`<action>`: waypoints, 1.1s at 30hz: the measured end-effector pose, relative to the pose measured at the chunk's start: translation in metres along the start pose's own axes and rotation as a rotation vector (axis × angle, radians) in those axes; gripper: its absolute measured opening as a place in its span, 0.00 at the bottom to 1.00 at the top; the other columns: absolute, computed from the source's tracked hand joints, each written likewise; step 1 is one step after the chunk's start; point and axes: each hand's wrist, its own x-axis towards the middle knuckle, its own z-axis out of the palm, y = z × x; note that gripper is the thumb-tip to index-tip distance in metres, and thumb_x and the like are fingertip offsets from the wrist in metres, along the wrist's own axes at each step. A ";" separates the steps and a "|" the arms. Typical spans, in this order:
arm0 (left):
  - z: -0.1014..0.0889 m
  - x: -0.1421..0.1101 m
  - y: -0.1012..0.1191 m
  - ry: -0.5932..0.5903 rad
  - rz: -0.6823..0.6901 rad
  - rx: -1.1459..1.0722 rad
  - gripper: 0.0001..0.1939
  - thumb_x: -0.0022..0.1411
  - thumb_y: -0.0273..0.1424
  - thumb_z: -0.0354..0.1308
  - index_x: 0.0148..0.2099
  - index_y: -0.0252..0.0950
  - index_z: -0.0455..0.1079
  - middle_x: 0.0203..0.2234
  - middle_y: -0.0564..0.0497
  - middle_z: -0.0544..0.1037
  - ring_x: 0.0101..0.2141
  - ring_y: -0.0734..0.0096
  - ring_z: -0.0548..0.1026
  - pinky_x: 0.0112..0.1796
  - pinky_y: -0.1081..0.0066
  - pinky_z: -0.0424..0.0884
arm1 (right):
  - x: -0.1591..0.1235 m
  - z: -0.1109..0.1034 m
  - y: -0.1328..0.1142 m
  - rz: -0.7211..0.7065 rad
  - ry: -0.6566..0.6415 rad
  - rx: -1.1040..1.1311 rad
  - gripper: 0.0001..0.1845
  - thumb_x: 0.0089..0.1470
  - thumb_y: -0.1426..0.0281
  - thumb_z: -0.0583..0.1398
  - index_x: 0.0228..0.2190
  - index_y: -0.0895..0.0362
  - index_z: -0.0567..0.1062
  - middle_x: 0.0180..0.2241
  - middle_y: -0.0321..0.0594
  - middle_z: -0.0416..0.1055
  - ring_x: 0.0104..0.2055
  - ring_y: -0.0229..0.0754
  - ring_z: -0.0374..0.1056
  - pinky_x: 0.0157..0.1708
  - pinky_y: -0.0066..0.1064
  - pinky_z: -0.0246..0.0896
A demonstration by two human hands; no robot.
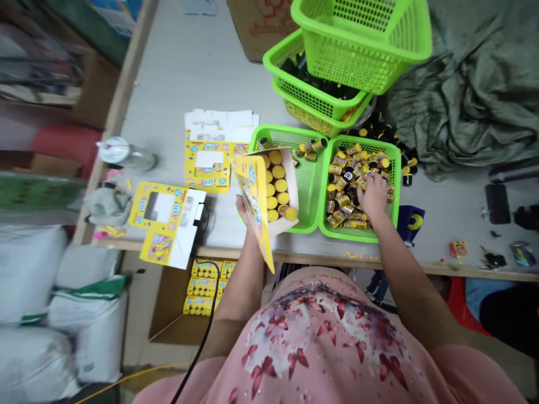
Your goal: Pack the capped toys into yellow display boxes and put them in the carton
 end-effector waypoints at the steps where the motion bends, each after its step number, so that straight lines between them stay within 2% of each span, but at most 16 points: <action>1: 0.000 -0.001 0.000 -0.006 0.014 -0.008 0.36 0.72 0.54 0.33 0.67 0.40 0.65 0.60 0.47 0.75 0.70 0.56 0.57 0.67 0.55 0.58 | -0.001 -0.001 0.001 0.008 0.006 0.024 0.18 0.56 0.72 0.58 0.48 0.63 0.74 0.55 0.60 0.69 0.55 0.59 0.64 0.57 0.50 0.60; 4: -0.004 -0.003 -0.001 -0.032 0.026 -0.023 0.36 0.72 0.54 0.38 0.63 0.33 0.69 0.57 0.43 0.77 0.70 0.52 0.57 0.67 0.55 0.58 | -0.013 -0.012 -0.011 0.080 0.064 0.206 0.17 0.56 0.70 0.59 0.47 0.61 0.72 0.49 0.56 0.73 0.51 0.56 0.68 0.55 0.50 0.64; 6: -0.006 -0.004 -0.004 -0.053 0.028 -0.020 0.35 0.71 0.55 0.42 0.62 0.34 0.70 0.57 0.43 0.78 0.69 0.52 0.60 0.66 0.55 0.60 | -0.028 -0.024 -0.036 0.058 0.115 0.416 0.17 0.59 0.67 0.59 0.49 0.58 0.71 0.46 0.52 0.74 0.47 0.53 0.71 0.51 0.49 0.68; 9: -0.007 -0.005 -0.011 -0.079 0.036 -0.003 0.34 0.69 0.56 0.47 0.61 0.36 0.71 0.57 0.43 0.77 0.68 0.52 0.62 0.65 0.56 0.63 | -0.053 -0.041 -0.092 -0.193 0.076 0.657 0.15 0.62 0.64 0.60 0.51 0.52 0.72 0.48 0.47 0.73 0.50 0.51 0.71 0.52 0.48 0.70; 11: -0.006 -0.005 -0.018 -0.079 0.016 0.010 0.34 0.70 0.56 0.45 0.61 0.35 0.71 0.57 0.43 0.77 0.68 0.50 0.62 0.65 0.54 0.62 | -0.063 -0.047 -0.122 -0.387 -0.015 0.697 0.14 0.64 0.65 0.60 0.50 0.51 0.75 0.49 0.47 0.72 0.53 0.50 0.70 0.55 0.47 0.69; 12: -0.005 -0.005 -0.021 -0.074 0.004 0.017 0.35 0.71 0.55 0.42 0.61 0.34 0.72 0.57 0.44 0.78 0.68 0.49 0.62 0.65 0.54 0.62 | -0.065 -0.048 -0.129 -0.445 -0.051 0.695 0.14 0.64 0.65 0.60 0.51 0.51 0.75 0.49 0.47 0.72 0.54 0.50 0.70 0.55 0.46 0.69; 14: -0.001 -0.007 -0.024 -0.073 -0.020 0.032 0.37 0.72 0.55 0.36 0.62 0.34 0.70 0.57 0.45 0.78 0.68 0.48 0.61 0.65 0.52 0.61 | -0.067 -0.045 -0.124 -0.431 -0.068 0.673 0.15 0.65 0.63 0.60 0.51 0.52 0.75 0.50 0.47 0.72 0.52 0.48 0.71 0.54 0.43 0.70; 17: 0.004 -0.012 -0.024 -0.062 -0.023 0.057 0.37 0.73 0.56 0.35 0.66 0.36 0.66 0.60 0.47 0.75 0.69 0.51 0.59 0.65 0.50 0.60 | -0.068 -0.035 -0.081 -0.194 -0.061 0.527 0.13 0.64 0.60 0.61 0.45 0.54 0.77 0.44 0.46 0.75 0.45 0.48 0.72 0.49 0.42 0.71; 20: 0.007 -0.017 -0.019 0.072 0.039 0.057 0.31 0.74 0.52 0.39 0.68 0.42 0.63 0.63 0.52 0.73 0.72 0.56 0.53 0.66 0.51 0.60 | -0.074 -0.022 -0.042 -0.061 -0.242 0.261 0.08 0.62 0.64 0.63 0.37 0.57 0.77 0.38 0.48 0.78 0.43 0.52 0.73 0.49 0.45 0.68; 23: 0.008 -0.022 -0.016 0.204 0.119 0.054 0.28 0.73 0.48 0.45 0.71 0.49 0.59 0.64 0.56 0.71 0.73 0.59 0.50 0.66 0.50 0.61 | -0.081 -0.008 -0.031 -0.071 -0.391 0.132 0.07 0.58 0.72 0.63 0.40 0.59 0.77 0.42 0.54 0.79 0.47 0.55 0.74 0.51 0.46 0.67; 26: 0.010 -0.026 -0.014 0.234 0.079 0.073 0.29 0.74 0.46 0.44 0.73 0.49 0.54 0.65 0.55 0.70 0.73 0.59 0.47 0.66 0.49 0.61 | -0.084 -0.001 -0.032 -0.063 -0.392 0.137 0.15 0.54 0.77 0.62 0.45 0.62 0.76 0.45 0.58 0.78 0.48 0.56 0.74 0.51 0.46 0.67; 29: 0.012 -0.029 -0.015 0.218 0.061 0.065 0.28 0.76 0.45 0.40 0.73 0.46 0.54 0.65 0.51 0.70 0.73 0.63 0.48 0.66 0.52 0.62 | -0.085 -0.004 -0.026 0.069 -0.425 0.272 0.23 0.49 0.76 0.64 0.49 0.59 0.75 0.41 0.51 0.78 0.43 0.52 0.74 0.48 0.45 0.70; 31: 0.010 -0.028 -0.016 0.182 0.066 0.034 0.28 0.75 0.46 0.39 0.71 0.45 0.57 0.63 0.49 0.73 0.72 0.62 0.53 0.65 0.54 0.63 | -0.084 -0.010 -0.023 0.206 -0.520 0.550 0.25 0.48 0.71 0.65 0.50 0.56 0.74 0.35 0.41 0.77 0.35 0.47 0.74 0.42 0.43 0.73; 33: 0.004 -0.025 -0.019 0.122 0.048 0.009 0.28 0.74 0.49 0.41 0.68 0.45 0.62 0.60 0.47 0.76 0.69 0.58 0.59 0.64 0.52 0.66 | -0.081 -0.019 -0.029 0.272 -0.619 0.928 0.24 0.51 0.64 0.65 0.50 0.53 0.73 0.32 0.35 0.75 0.31 0.42 0.73 0.39 0.42 0.76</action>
